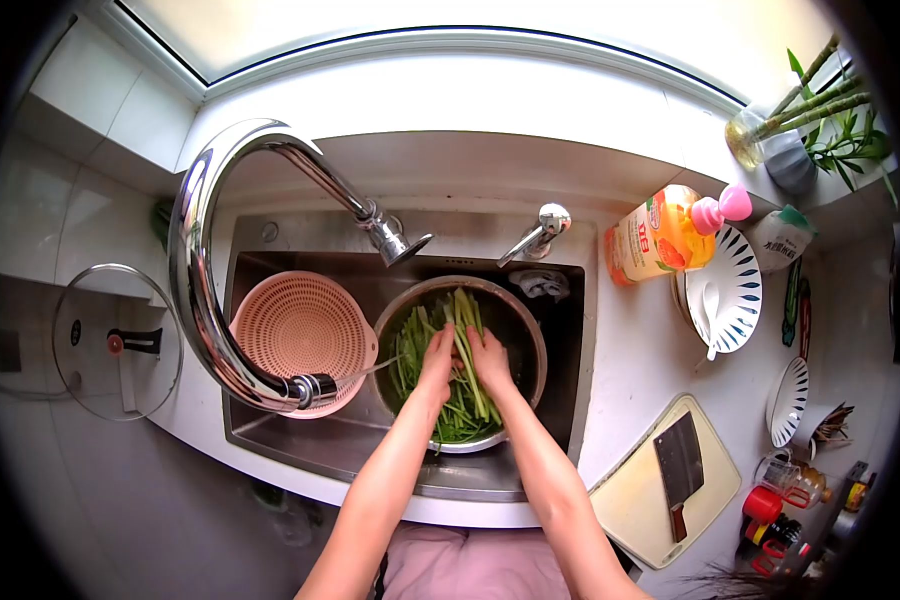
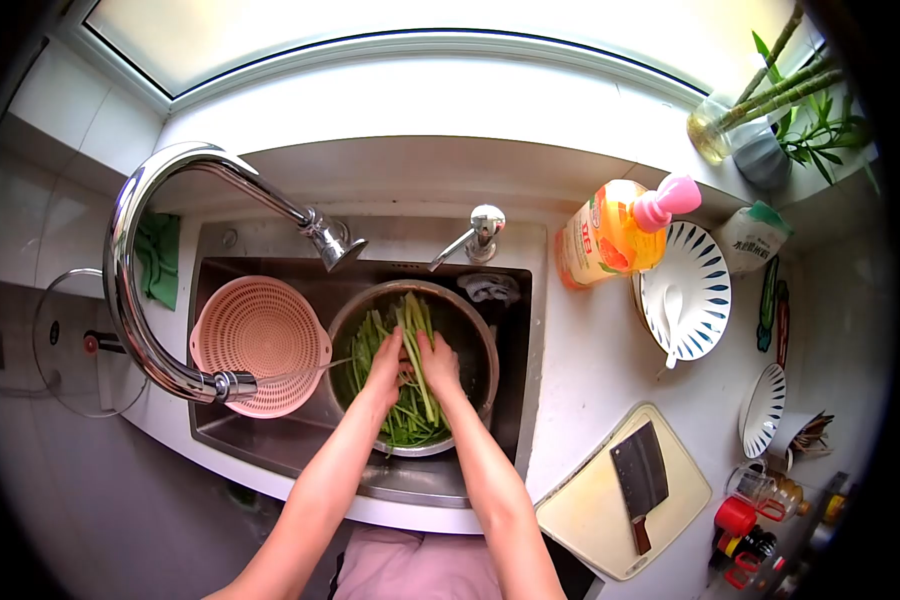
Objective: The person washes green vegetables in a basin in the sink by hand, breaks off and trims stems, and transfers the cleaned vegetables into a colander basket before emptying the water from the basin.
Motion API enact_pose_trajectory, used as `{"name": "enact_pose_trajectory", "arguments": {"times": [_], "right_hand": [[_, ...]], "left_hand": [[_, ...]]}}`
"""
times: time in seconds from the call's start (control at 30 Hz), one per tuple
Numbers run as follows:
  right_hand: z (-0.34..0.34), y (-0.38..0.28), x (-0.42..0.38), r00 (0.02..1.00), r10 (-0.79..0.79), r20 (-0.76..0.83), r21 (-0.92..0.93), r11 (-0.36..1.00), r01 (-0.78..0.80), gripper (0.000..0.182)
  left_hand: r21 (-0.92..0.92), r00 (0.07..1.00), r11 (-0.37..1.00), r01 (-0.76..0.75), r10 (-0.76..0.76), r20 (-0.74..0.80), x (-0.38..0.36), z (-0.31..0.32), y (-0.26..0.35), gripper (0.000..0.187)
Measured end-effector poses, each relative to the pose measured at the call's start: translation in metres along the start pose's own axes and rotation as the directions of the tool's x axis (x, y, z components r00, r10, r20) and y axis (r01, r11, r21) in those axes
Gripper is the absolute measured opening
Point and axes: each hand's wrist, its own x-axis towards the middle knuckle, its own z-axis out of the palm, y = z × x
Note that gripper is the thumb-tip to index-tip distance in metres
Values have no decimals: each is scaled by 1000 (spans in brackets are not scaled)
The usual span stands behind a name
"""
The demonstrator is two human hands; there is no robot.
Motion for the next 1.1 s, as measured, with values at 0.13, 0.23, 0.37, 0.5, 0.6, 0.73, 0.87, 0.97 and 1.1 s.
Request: {"name": "enact_pose_trajectory", "arguments": {"times": [0.13,0.23,0.37,0.5,0.6,0.73,0.87,0.97,1.1], "right_hand": [[-42,-50,-19,990,22,137,62,998,-30,42],[-40,-22,-4,971,9,238,59,998,-23,36],[-22,1,10,979,47,200,-267,964,8,53],[4,5,29,885,-399,-241,-358,884,301,53],[7,-3,37,947,-282,-151,-154,953,259,47],[-6,1,37,980,-141,138,-215,962,168,41],[-14,6,21,990,-93,104,52,995,88,43],[1,8,29,996,-10,88,123,992,0,43],[8,15,44,999,5,40,86,996,-9,41]], "left_hand": [[-135,988,991,20,1,155,-24,9,29,27],[20,980,984,-179,177,90,8,-3,0,23],[173,982,972,-161,175,-71,24,-13,-23,33],[536,989,837,-112,146,-21,22,-11,-11,33],[598,943,769,-225,325,-64,47,-18,-34,33],[312,972,943,-117,173,-161,48,-20,-37,28],[297,898,881,-368,420,-133,32,-7,-31,15],[291,959,930,-225,264,-104,28,3,-25,20],[315,967,948,-48,123,-222,35,8,-15,33]]}}
